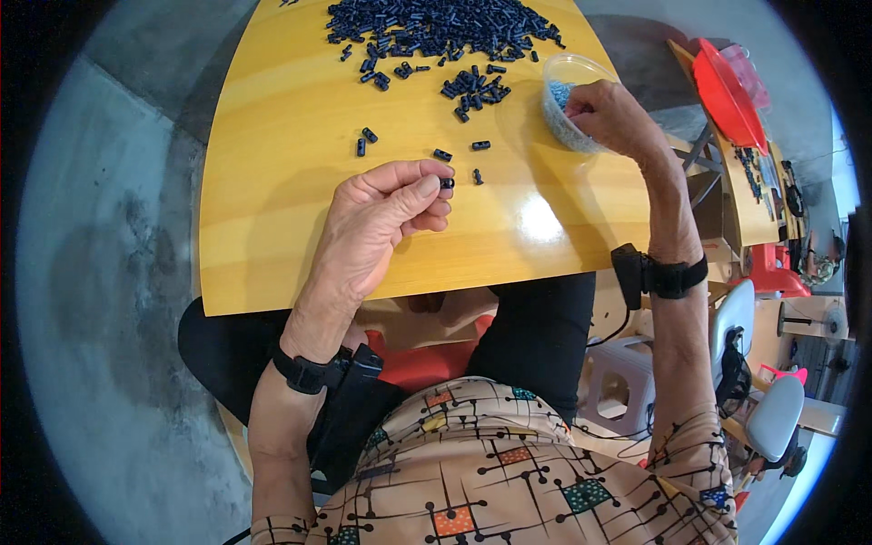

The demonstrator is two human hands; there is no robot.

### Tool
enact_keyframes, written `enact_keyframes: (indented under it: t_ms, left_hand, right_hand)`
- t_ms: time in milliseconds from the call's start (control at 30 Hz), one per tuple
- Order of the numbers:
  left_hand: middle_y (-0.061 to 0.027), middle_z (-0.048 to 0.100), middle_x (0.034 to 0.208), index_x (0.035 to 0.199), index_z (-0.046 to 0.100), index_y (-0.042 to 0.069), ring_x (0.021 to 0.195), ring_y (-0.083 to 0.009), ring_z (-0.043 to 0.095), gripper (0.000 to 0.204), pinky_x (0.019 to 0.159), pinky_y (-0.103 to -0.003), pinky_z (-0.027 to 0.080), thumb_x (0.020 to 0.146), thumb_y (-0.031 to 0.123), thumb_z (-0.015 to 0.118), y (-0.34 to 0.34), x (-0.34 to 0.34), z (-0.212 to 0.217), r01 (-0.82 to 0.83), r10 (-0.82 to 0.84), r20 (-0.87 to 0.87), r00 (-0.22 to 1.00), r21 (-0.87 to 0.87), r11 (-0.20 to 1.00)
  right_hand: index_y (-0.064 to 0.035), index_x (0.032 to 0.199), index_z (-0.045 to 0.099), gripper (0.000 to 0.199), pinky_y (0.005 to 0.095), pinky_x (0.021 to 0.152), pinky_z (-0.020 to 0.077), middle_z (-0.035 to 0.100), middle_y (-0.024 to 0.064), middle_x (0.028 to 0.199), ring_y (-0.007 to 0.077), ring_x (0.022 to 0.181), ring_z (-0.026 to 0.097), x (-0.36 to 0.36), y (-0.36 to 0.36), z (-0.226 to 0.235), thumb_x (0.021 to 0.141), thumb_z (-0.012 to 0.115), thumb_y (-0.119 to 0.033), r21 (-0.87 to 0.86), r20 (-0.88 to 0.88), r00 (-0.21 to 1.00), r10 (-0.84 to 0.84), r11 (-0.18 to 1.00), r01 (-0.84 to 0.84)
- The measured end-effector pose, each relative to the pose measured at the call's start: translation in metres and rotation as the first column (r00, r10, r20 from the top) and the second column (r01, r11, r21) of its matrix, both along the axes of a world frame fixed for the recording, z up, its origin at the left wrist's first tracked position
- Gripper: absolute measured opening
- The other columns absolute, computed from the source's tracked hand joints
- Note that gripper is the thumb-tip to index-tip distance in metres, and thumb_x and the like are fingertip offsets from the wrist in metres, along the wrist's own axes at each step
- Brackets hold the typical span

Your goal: Assembling small blue and black plastic pieces together at a workbench.

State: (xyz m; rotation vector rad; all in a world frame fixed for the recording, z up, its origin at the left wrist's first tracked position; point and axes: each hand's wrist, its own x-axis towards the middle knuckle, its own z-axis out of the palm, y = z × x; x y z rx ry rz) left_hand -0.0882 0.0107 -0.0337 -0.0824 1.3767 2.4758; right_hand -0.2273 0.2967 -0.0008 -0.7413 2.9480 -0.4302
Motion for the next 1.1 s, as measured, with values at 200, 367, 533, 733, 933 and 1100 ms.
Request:
enact_keyframes:
  t_ms: [200, 367, 533, 733, 933, 1100]
  left_hand:
    - [-0.0062, 0.063, 0.082, 0.099, 0.062, 0.0, 0.071, -0.0102, 0.059, 0.02, 0.065, -0.023, 0.051, 0.085, 0.014, 0.06, -0.001, 0.0, 0.002, 0.014, -0.014, 0.013, 1.0, 0.0, 1.0]
    - [-0.0048, 0.062, 0.081, 0.098, 0.061, 0.001, 0.069, -0.0091, 0.058, 0.019, 0.064, -0.021, 0.05, 0.086, 0.016, 0.059, -0.001, 0.0, 0.004, -0.001, 0.002, 0.039, 0.999, -0.021, 1.0]
    - [-0.0047, 0.062, 0.081, 0.097, 0.062, 0.002, 0.068, -0.0089, 0.058, 0.018, 0.062, -0.021, 0.05, 0.086, 0.016, 0.059, 0.001, 0.0, 0.004, -0.004, 0.004, 0.04, 0.999, -0.018, 1.0]
    - [-0.0062, 0.063, 0.081, 0.098, 0.063, 0.0, 0.07, -0.0101, 0.061, 0.02, 0.063, -0.022, 0.052, 0.085, 0.015, 0.061, 0.001, -0.001, 0.005, 0.024, -0.024, 0.013, 1.0, 0.034, 0.999]
    - [-0.0058, 0.063, 0.08, 0.098, 0.063, 0.0, 0.069, -0.0097, 0.06, 0.021, 0.063, -0.023, 0.052, 0.085, 0.016, 0.061, 0.004, -0.001, 0.005, 0.018, -0.018, 0.032, 0.999, 0.01, 1.0]
    - [-0.0059, 0.063, 0.08, 0.098, 0.063, 0.0, 0.069, -0.01, 0.059, 0.021, 0.063, -0.023, 0.051, 0.085, 0.017, 0.061, 0.006, 0.0, 0.005, 0.029, -0.029, 0.017, 0.999, 0.004, 1.0]
  right_hand:
    - [-0.0033, 0.074, 0.062, 0.012, 0.0331, 0.054, 0.0479, 0.062, 0.0119, 0.066, 0.0236, 0.056, 0.061, 0.008, 0.001, 0.007, 0.07, 0.06, -0.014, -0.038, -0.089, 0.996, -0.032, 0.999, 0.029]
    - [0.0011, 0.077, 0.061, 0.013, 0.0255, 0.046, 0.0473, 0.06, 0.0063, 0.062, 0.0106, 0.051, 0.059, 0.02, -0.009, 0.021, 0.073, 0.059, -0.011, -0.256, 0.182, 0.956, -0.231, 0.927, 0.273]
    - [0.0024, 0.079, 0.06, 0.01, 0.0204, 0.047, 0.0461, 0.059, 0.0063, 0.066, 0.0092, 0.055, 0.057, 0.021, -0.002, 0.02, 0.077, 0.057, -0.006, -0.556, 0.406, 0.895, -0.183, 0.728, 0.401]
    - [0.0026, 0.085, 0.06, 0.008, 0.019, 0.054, 0.0503, 0.06, 0.0063, 0.075, 0.0082, 0.059, 0.058, 0.024, 0.001, 0.024, 0.082, 0.056, -0.003, -0.734, 0.529, 0.848, -0.03, 0.486, 0.475]
    - [0.0001, 0.097, 0.062, 0.015, 0.0187, 0.058, 0.0497, 0.061, 0.0032, 0.075, 0.0073, 0.062, 0.058, 0.028, 0.004, 0.018, 0.085, 0.054, -0.004, -0.782, 0.46, 0.888, 0.014, 0.479, 0.398]
    - [-0.0007, 0.096, 0.062, 0.014, 0.0183, 0.057, 0.0486, 0.06, 0.0022, 0.074, 0.0063, 0.061, 0.056, 0.029, 0.005, 0.016, 0.088, 0.054, -0.009, -0.824, 0.471, 0.878, 0.089, 0.398, 0.402]
